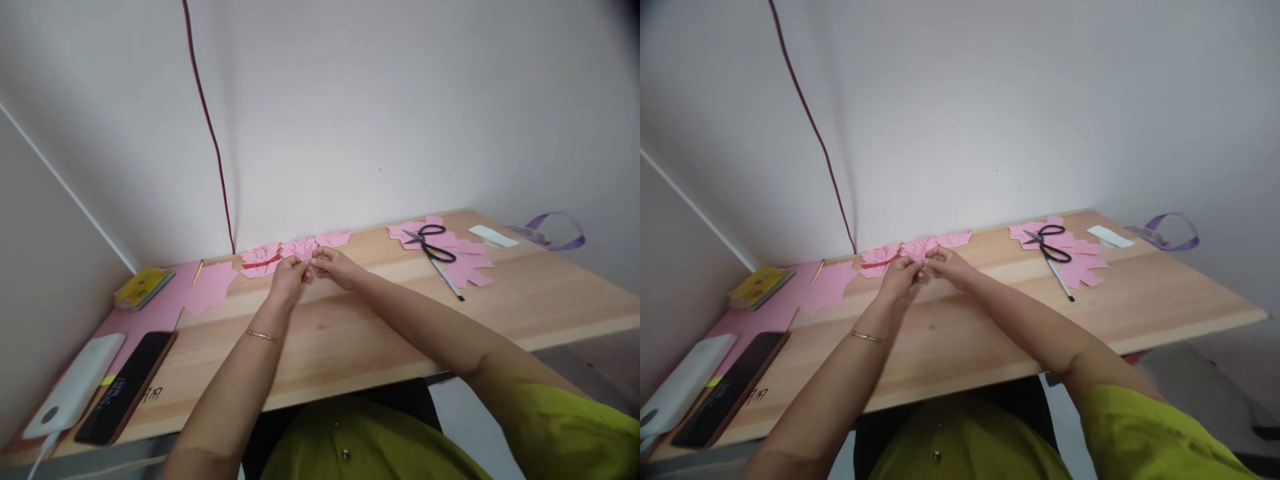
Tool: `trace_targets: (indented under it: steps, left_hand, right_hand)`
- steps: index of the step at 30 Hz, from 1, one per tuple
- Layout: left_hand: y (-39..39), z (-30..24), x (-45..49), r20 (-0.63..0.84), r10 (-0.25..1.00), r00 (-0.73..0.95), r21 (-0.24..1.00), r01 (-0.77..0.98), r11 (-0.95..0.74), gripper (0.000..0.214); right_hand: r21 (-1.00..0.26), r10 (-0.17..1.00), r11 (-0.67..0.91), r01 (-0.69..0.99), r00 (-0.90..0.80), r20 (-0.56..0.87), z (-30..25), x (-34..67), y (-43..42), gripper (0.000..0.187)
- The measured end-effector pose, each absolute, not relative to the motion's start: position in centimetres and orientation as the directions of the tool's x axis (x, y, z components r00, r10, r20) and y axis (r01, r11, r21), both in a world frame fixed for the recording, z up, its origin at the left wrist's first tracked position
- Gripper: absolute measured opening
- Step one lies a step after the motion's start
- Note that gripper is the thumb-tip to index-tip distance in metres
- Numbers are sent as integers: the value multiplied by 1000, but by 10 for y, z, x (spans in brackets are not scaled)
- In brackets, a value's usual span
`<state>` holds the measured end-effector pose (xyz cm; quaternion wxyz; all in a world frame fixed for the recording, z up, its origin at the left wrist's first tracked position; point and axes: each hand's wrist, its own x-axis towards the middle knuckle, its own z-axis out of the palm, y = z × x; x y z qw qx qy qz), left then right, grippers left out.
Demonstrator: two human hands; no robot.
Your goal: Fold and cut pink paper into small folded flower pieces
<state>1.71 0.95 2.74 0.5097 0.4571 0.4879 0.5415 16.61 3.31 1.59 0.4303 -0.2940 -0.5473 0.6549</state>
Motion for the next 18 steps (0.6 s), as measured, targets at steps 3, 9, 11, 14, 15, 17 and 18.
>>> trace_targets:
  steps: [3, 9, 11, 14, 15, 17, 18]
  left_hand:
    - [14, 26, 18, -26, 998, -55, 996, -82, 21, 30]
    - [15, 9, 12, 2, 995, -95, 993, -119, -13, 29]
    - [15, 6, 10, 1, 999, -54, 985, -171, -10, 28]
    - [14, 7, 8, 0, 1000, 0, 980, -200, 0, 26]
    - [13, 9, 8, 0, 1000, 0, 981, -193, 0, 25]
    - [12, 11, 10, -1, 1000, -20, 984, -176, -3, 23]
    - [11, 11, 11, -1, 999, -34, 984, -177, -5, 22]
  right_hand:
    - [-973, 888, 57, -224, -434, 152, 13, 164, 36, 31]
    - [-980, 915, 155, -124, -356, 190, 9, 151, 41, 28]
    - [-980, 918, 181, -83, -345, 198, 7, 149, 38, 28]
    - [-982, 929, 184, -37, -321, 186, 6, 150, 34, 26]
    - [-983, 929, 181, -31, -324, 181, 6, 151, 34, 26]
    - [-985, 922, 165, -45, -346, 171, 5, 153, 33, 25]
    - [-986, 917, 154, -61, -363, 166, 5, 153, 33, 24]
